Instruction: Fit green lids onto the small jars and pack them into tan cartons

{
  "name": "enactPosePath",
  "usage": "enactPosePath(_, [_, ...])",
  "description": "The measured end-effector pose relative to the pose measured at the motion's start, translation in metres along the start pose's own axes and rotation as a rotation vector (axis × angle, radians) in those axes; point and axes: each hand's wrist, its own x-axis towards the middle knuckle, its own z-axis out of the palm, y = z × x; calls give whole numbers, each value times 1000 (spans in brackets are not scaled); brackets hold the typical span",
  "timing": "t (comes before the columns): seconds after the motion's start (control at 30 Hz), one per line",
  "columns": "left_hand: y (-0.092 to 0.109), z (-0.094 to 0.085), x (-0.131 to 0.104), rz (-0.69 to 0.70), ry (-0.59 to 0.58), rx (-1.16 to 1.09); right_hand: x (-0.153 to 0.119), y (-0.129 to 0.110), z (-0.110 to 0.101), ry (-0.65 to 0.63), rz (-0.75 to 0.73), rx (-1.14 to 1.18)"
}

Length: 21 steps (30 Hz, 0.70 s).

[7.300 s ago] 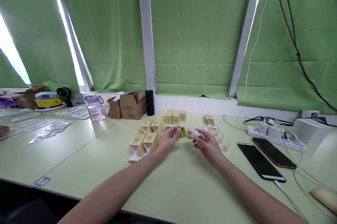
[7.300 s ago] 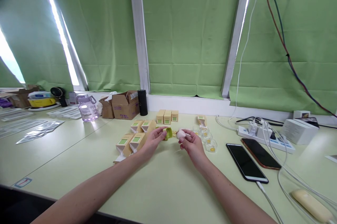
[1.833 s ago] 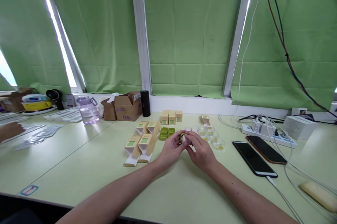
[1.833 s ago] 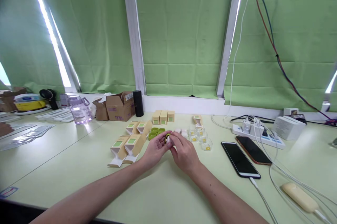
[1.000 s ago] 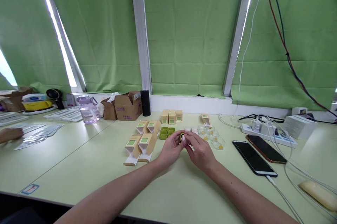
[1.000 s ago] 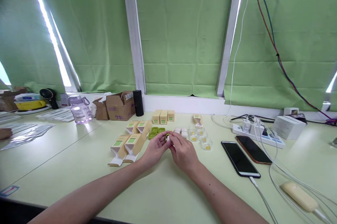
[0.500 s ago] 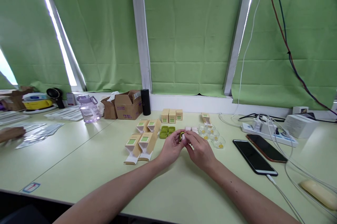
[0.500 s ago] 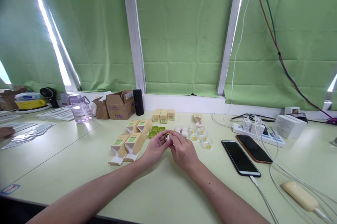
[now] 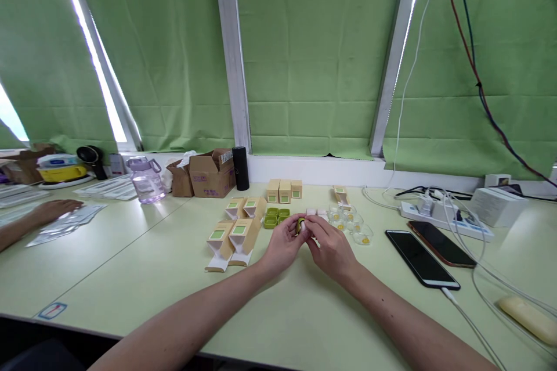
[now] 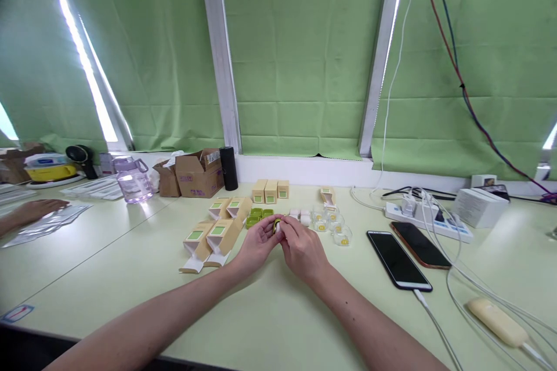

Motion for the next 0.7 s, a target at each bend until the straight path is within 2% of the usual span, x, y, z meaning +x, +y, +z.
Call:
enactPosePath(0.27, [5,2,0,-46,19,-49,-2,1,0,20,5,45])
enactPosePath(0.5, [7,1,2,-42,-8,-44,-2,-1,-2,-10,36,103])
enactPosePath(0.7, [11,-2,0,-94,-56,-89,-1,-2,-3,-10,58,138])
